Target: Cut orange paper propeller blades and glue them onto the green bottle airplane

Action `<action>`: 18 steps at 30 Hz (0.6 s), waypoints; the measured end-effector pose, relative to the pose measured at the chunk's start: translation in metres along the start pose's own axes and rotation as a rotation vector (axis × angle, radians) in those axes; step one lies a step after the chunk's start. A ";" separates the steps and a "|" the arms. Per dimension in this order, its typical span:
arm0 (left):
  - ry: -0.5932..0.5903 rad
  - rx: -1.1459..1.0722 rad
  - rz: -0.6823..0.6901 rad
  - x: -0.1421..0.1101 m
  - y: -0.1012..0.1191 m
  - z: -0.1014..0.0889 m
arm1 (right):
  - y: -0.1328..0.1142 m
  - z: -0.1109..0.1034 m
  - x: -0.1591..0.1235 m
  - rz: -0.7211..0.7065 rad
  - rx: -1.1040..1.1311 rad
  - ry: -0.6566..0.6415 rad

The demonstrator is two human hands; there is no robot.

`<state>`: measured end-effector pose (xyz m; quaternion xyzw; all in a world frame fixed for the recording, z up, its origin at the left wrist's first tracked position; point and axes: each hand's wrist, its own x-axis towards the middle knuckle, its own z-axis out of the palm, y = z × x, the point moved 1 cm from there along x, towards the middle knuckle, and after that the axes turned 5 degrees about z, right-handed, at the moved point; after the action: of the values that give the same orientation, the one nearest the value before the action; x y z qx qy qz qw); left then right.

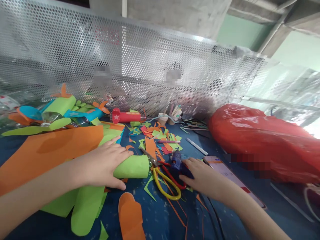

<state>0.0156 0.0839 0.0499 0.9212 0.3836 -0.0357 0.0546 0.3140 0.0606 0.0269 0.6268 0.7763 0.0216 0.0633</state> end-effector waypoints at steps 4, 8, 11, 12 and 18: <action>-0.017 0.005 -0.036 0.001 0.001 0.004 | 0.001 0.003 0.003 0.020 -0.042 0.006; 0.037 0.016 -0.070 0.005 -0.003 0.006 | 0.000 -0.004 -0.002 0.002 -0.090 0.040; 0.138 0.009 -0.072 0.010 -0.007 0.010 | -0.005 -0.015 -0.009 0.011 0.040 0.177; 0.166 0.002 -0.070 0.011 -0.007 0.012 | -0.008 -0.019 -0.011 0.035 0.193 0.274; 0.225 -0.027 -0.025 0.016 0.002 0.018 | -0.047 -0.020 -0.017 -0.040 0.988 0.332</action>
<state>0.0274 0.0914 0.0307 0.9137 0.3992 0.0725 0.0232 0.2699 0.0345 0.0425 0.5550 0.7054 -0.2496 -0.3634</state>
